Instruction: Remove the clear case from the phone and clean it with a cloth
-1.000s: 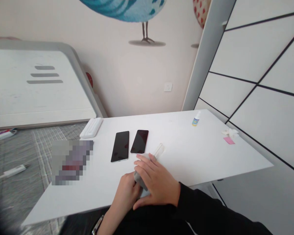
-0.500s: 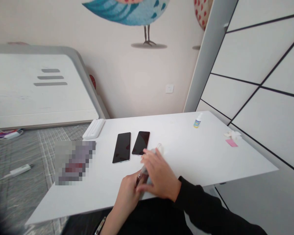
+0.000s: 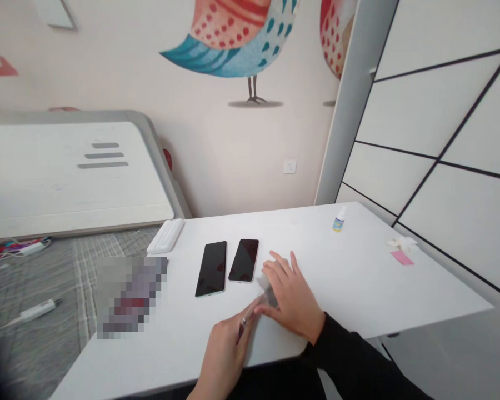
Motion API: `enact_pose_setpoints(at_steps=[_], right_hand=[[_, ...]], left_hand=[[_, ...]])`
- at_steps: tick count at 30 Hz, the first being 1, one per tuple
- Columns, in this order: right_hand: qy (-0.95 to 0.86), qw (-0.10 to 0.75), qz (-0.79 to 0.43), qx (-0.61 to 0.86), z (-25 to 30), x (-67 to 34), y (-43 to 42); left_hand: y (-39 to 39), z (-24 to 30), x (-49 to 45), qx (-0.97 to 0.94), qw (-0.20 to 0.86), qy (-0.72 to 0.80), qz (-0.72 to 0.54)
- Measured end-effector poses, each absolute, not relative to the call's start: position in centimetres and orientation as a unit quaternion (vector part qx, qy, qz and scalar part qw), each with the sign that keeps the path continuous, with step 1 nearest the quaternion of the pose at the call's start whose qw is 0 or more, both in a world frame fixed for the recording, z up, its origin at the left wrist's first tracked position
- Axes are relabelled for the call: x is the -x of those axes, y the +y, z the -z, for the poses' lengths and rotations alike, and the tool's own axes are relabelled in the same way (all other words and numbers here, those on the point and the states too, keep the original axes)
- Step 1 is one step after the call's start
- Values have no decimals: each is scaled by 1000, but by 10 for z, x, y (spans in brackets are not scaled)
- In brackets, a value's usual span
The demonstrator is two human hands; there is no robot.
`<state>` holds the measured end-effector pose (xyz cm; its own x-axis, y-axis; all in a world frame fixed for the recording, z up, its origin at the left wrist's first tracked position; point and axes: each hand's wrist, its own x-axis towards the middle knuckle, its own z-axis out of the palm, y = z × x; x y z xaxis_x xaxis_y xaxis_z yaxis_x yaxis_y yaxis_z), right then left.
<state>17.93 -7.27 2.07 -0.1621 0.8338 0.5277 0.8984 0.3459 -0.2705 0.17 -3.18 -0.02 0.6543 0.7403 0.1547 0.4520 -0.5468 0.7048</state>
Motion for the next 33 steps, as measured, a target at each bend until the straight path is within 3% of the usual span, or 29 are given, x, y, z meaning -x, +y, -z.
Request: enact_pose_setpoints(at_steps=[4,8,12,15,22,25,29,33], right_hand=[[-825,289,39,484,-17,-178,-73],[-765,280,78,574,-18,-181,-70],[-820,280,26,498,-16,-175,-72],[-799,288,26,526,-16,-173,-70],[-753,449,-27,480,-26,-158,-70],[-664,550,-32,506,-23,-149,-71],[-541,634,-105,542,-12,-132,-70],[-487,661,-115,559,-15,-125,-65]], left_hand=[[-31,3,-3,-856,296,375,-196],[-31,2,-3,-848,318,354,-232],[-30,2,-3,-854,284,387,-202],[-30,1,-5,-851,292,379,-215],[-42,-16,-10,-794,308,369,-372],[-47,-33,-8,-711,390,368,-455],[-48,-41,-10,-676,467,328,-466],[-45,-25,-14,-724,448,281,-444]])
